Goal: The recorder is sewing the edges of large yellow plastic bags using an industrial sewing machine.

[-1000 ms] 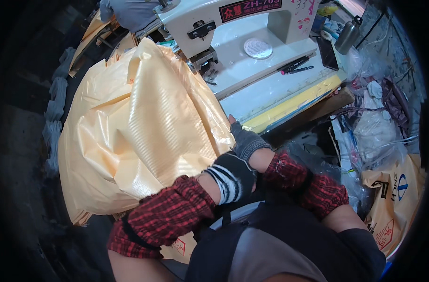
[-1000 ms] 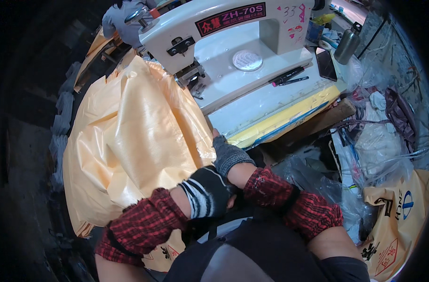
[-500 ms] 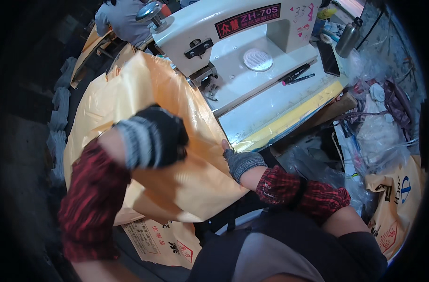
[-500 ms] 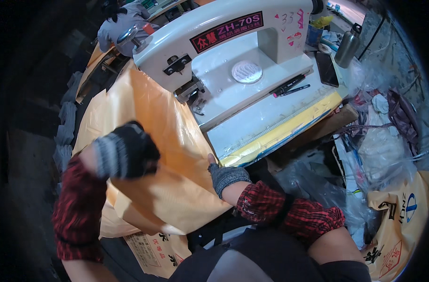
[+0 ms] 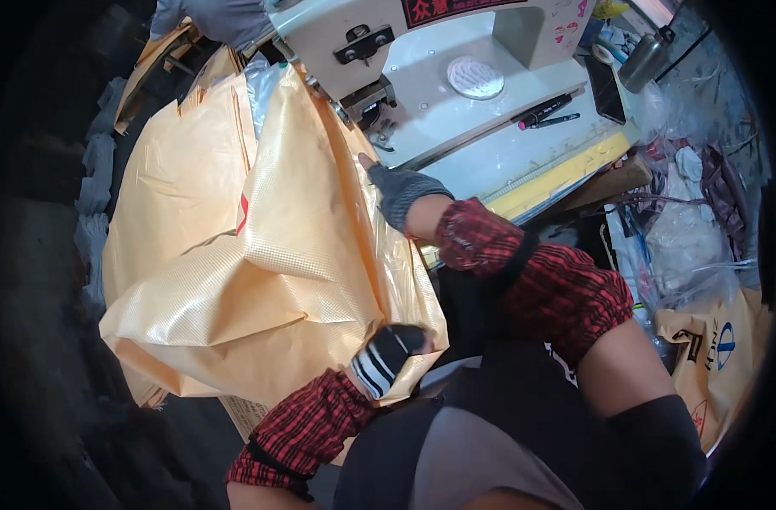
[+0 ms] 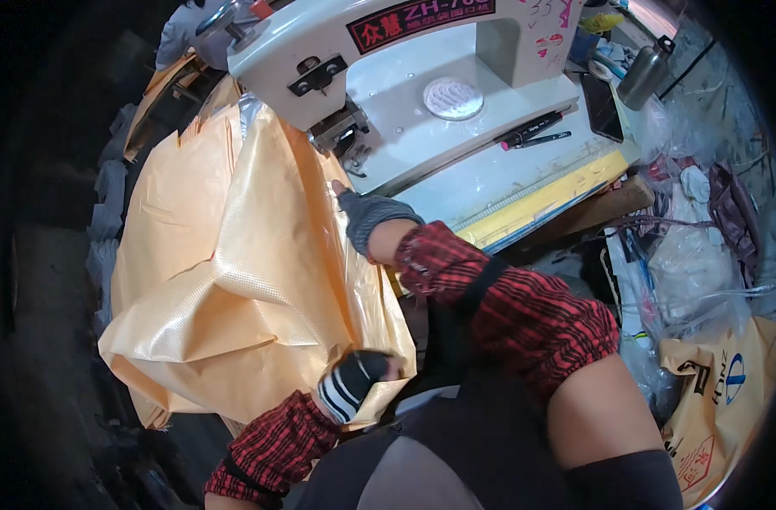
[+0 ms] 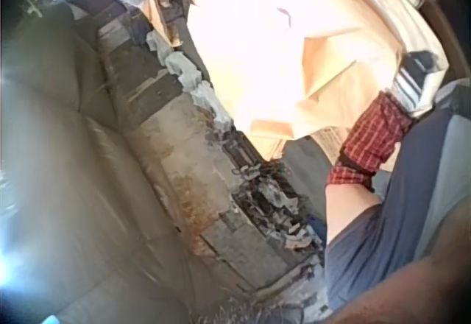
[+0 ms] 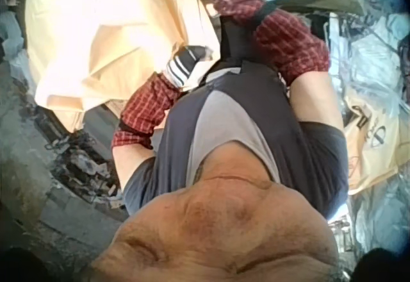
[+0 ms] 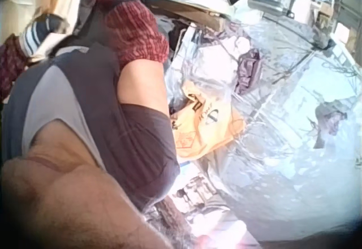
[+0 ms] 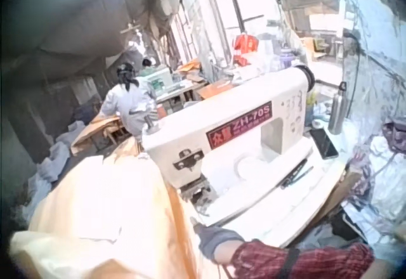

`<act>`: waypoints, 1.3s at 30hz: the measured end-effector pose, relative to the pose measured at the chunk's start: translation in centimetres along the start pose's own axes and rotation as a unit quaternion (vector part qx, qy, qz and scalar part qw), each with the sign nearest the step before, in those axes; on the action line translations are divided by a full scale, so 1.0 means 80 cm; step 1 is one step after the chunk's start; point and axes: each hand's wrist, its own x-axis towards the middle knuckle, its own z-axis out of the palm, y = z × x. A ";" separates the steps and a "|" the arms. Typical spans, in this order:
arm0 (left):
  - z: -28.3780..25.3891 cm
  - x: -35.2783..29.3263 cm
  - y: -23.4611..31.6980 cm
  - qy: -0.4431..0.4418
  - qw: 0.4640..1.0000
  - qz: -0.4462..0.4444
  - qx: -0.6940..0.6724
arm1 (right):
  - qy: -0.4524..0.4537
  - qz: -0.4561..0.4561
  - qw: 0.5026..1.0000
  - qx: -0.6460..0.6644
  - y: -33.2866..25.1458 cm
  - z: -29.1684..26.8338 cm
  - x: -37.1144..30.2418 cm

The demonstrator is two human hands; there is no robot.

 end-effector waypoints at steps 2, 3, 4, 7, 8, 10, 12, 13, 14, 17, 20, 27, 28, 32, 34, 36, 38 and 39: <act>-0.006 0.009 0.005 0.096 0.929 -0.138 -0.330 | 0.110 -0.170 0.979 -0.008 0.044 0.016 -0.010; -0.006 0.010 0.015 0.252 0.917 -0.065 -0.302 | 0.089 -0.156 0.984 0.009 0.040 0.016 -0.023; -0.019 0.014 0.016 0.324 0.903 0.001 -0.283 | 0.084 -0.158 0.984 0.009 0.049 0.032 -0.025; -0.039 0.044 0.057 0.403 0.862 0.157 -0.265 | 0.119 -0.203 0.951 0.199 0.125 0.084 -0.012; -0.046 0.046 0.063 0.431 0.873 0.176 -0.148 | 0.068 -0.183 0.968 0.158 0.109 0.085 -0.039; -0.059 0.062 0.070 0.426 0.856 0.211 0.204 | -0.001 -0.178 0.958 0.225 0.105 0.094 -0.086; -0.073 0.059 0.073 0.281 0.692 0.059 0.662 | -0.086 -0.175 0.878 0.437 0.120 0.105 -0.100; -0.083 0.054 0.057 0.189 0.656 -0.034 0.730 | -0.091 -0.209 0.866 0.446 0.129 0.098 -0.099; -0.092 0.052 0.054 0.163 0.630 -0.058 0.757 | -0.076 -0.213 0.904 0.362 0.136 0.085 -0.099; -0.087 0.046 0.069 0.118 0.556 -0.132 0.812 | -0.077 -0.207 0.926 0.307 0.144 0.077 -0.099; -0.089 0.071 0.104 0.122 0.673 -0.312 0.659 | -0.105 -0.189 0.907 0.362 0.154 0.079 -0.097; -0.068 0.086 0.099 0.218 0.696 0.144 0.669 | -0.097 -0.208 0.888 0.398 0.135 0.067 -0.116; -0.067 0.094 0.095 0.269 0.676 0.159 0.667 | -0.098 -0.208 0.888 0.399 0.138 0.068 -0.114; -0.054 0.112 0.082 0.340 0.719 0.115 0.595 | -0.132 -0.170 0.893 0.396 0.147 0.071 -0.113; -0.048 0.122 0.062 0.376 0.799 0.072 0.463 | -0.132 -0.172 0.883 0.416 0.141 0.069 -0.117; -0.045 0.131 0.039 0.408 0.878 0.072 0.241 | -0.095 -0.190 0.933 0.290 0.132 0.062 -0.124; -0.039 0.135 0.023 0.419 0.892 0.076 0.152 | -0.051 -0.225 0.945 0.232 0.134 0.070 -0.118; -0.039 0.137 0.018 0.426 0.899 0.080 0.062 | -0.006 -0.257 0.951 0.173 0.134 0.073 -0.115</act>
